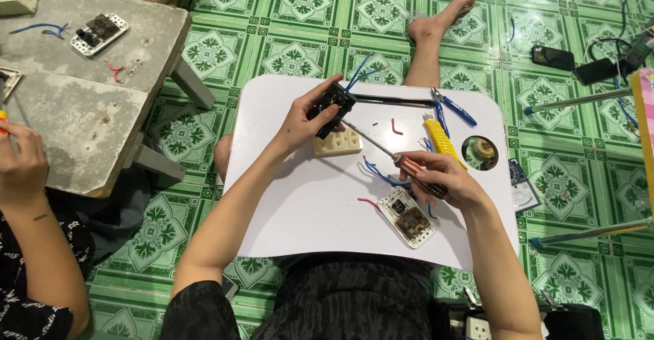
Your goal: The person sits on the floor and uses a screwdriver to tighten screws on a small electrical component with blue wires. They manipulate the component and wires on a white lap desk while another person works nearby.
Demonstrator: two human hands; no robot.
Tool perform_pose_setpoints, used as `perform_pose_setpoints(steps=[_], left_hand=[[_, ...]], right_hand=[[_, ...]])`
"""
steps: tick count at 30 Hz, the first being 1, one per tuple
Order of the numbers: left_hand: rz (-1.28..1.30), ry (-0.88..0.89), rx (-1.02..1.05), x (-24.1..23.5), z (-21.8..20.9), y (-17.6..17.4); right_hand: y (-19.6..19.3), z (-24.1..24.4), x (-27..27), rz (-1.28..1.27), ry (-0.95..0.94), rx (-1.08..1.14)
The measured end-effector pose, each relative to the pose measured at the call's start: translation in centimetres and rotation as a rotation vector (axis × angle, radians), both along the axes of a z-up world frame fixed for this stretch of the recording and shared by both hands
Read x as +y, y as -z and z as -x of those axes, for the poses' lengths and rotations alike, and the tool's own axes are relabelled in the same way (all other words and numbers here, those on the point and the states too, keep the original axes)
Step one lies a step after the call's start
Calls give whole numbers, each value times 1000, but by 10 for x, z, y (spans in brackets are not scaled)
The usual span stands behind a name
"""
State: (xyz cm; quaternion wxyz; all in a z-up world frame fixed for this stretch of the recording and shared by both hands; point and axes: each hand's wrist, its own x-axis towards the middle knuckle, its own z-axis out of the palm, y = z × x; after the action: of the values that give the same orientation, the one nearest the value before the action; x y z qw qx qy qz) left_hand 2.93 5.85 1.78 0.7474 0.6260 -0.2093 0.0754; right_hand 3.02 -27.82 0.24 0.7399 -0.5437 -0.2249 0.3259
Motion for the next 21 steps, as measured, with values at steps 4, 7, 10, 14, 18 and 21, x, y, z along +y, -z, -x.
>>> perform_pose_setpoints(steps=[4, 7, 10, 14, 18, 21], left_hand=[[14, 12, 2, -1, 3, -7], [-12, 39, -17, 3, 7, -17], [-78, 80, -43, 6, 11, -29], [-112, 52, -55, 6, 6, -17], [-136, 38, -63, 6, 6, -16], [-147, 47, -71, 7, 6, -21]], right_hand=[[7, 2, 5, -106, -55, 103], [23, -5, 0, -128, -73, 137], [31, -10, -2, -130, -79, 155], [28, -9, 0, -136, -84, 141], [26, -5, 2, -152, -68, 116], [24, -4, 5, -131, -38, 47]])
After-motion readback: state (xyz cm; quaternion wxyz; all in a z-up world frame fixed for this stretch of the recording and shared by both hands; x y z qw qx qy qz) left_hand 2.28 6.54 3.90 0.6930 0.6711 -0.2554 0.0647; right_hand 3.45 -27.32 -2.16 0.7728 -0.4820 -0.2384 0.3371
